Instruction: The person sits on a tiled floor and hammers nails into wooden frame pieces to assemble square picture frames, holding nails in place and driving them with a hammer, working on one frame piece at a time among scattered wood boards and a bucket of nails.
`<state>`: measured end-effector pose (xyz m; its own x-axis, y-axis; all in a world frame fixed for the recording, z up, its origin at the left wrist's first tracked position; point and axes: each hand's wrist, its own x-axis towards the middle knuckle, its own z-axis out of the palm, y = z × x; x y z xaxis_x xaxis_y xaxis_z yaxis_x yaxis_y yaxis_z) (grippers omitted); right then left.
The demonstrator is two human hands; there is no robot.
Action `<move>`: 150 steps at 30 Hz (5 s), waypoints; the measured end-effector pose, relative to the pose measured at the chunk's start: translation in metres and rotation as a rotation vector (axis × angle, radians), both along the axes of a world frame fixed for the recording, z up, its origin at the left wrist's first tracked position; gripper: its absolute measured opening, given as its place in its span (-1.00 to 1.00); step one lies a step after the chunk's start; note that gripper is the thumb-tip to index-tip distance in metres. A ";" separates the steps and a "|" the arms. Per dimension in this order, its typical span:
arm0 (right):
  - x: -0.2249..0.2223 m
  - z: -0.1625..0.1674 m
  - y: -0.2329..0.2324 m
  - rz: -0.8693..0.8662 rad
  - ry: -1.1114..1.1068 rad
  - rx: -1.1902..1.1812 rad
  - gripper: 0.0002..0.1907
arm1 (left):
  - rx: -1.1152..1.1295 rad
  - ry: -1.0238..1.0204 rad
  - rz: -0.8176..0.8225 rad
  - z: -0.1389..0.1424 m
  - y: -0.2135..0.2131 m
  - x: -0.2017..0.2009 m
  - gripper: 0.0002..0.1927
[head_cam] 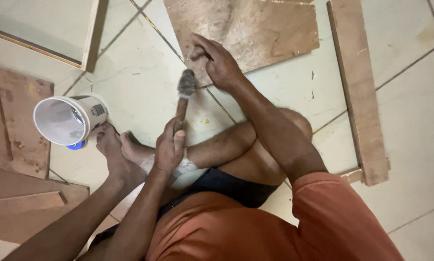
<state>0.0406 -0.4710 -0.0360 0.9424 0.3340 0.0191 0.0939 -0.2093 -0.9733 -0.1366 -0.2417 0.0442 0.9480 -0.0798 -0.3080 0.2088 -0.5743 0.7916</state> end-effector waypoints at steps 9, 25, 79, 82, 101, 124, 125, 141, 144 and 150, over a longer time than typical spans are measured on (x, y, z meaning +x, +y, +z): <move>0.019 0.007 -0.002 0.001 -0.085 -0.117 -0.30 | 0.104 0.055 0.117 0.000 0.016 0.021 -0.40; 0.039 0.041 0.014 -0.095 0.030 -0.237 -0.42 | -0.052 0.076 0.328 -0.023 0.003 0.108 -0.53; -0.017 -0.012 0.071 0.194 0.920 1.196 -0.09 | -1.019 0.308 0.540 0.001 -0.019 0.218 -0.68; -0.016 -0.012 0.066 0.177 0.819 1.068 -0.03 | -1.321 0.303 0.444 -0.006 -0.017 0.218 -0.53; -0.008 -0.010 0.072 0.130 0.836 0.683 -0.23 | -1.260 0.415 0.438 -0.012 -0.016 0.219 -0.33; -0.025 -0.030 0.073 0.676 0.105 -0.162 -0.46 | -1.161 0.443 0.373 -0.037 -0.040 0.201 -0.41; -0.028 -0.028 0.073 0.713 0.121 -0.238 -0.50 | -1.243 0.398 0.361 -0.032 -0.047 0.199 -0.40; -0.009 0.002 0.057 0.768 0.240 -0.390 -0.17 | -1.144 -0.113 0.737 0.051 0.008 0.210 -0.46; -0.007 0.002 0.056 0.778 0.249 -0.383 -0.16 | -1.206 -0.037 0.820 0.045 0.030 0.274 -0.62; -0.003 0.001 0.055 0.808 0.264 -0.373 -0.17 | -1.556 -0.106 0.688 0.010 0.046 0.384 -0.69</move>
<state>0.0373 -0.4163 -0.0348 0.3791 0.8327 -0.4036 0.1330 -0.4806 -0.8668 0.2474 -0.1961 0.0538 0.9432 0.1806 -0.2790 -0.0172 0.8648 0.5019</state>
